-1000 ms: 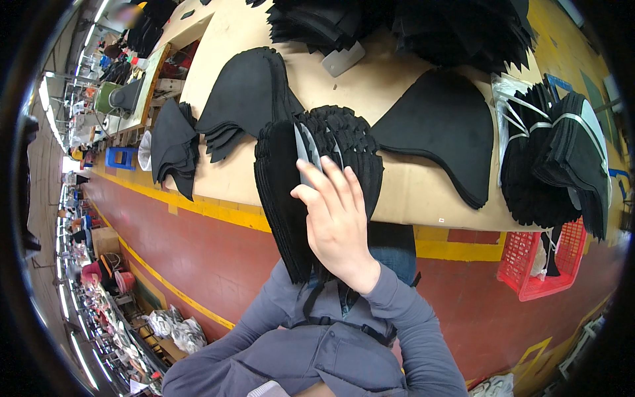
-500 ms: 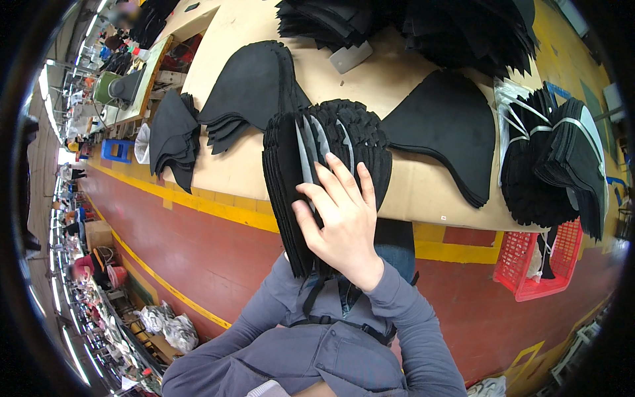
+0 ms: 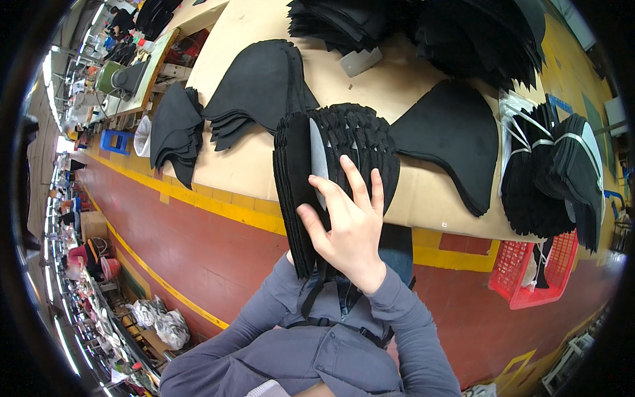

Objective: The person repeatedly picks up black fabric pieces from a table, aligns them into stacks, and places them back down. The person also ties a bundle of fabric pieces with a white string and moves stacks between the table and a red basket.

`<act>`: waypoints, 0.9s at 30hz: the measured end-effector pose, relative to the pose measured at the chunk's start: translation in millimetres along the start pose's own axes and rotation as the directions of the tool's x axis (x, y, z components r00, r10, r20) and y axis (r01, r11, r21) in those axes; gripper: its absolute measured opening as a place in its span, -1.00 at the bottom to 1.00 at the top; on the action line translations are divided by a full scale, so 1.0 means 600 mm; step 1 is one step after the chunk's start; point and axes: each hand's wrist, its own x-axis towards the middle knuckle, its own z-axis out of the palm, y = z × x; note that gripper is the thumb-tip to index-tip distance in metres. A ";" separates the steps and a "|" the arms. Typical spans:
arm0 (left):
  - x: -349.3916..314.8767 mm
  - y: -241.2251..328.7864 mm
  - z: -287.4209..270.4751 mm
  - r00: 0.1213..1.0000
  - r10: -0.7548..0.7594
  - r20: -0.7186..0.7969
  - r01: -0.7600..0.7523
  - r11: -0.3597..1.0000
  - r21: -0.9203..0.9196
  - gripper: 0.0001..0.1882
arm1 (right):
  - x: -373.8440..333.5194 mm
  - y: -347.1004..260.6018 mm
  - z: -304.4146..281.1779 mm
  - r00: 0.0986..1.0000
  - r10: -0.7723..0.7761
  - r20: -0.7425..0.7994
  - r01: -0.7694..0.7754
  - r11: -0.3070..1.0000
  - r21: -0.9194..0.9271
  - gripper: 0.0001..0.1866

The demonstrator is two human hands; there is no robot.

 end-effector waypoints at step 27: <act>-0.022 0.033 0.022 0.980 -0.189 0.065 0.200 0.914 -0.353 -0.43 | 0.001 -0.012 -0.006 0.998 0.055 0.024 -0.055 0.998 -0.011 -0.68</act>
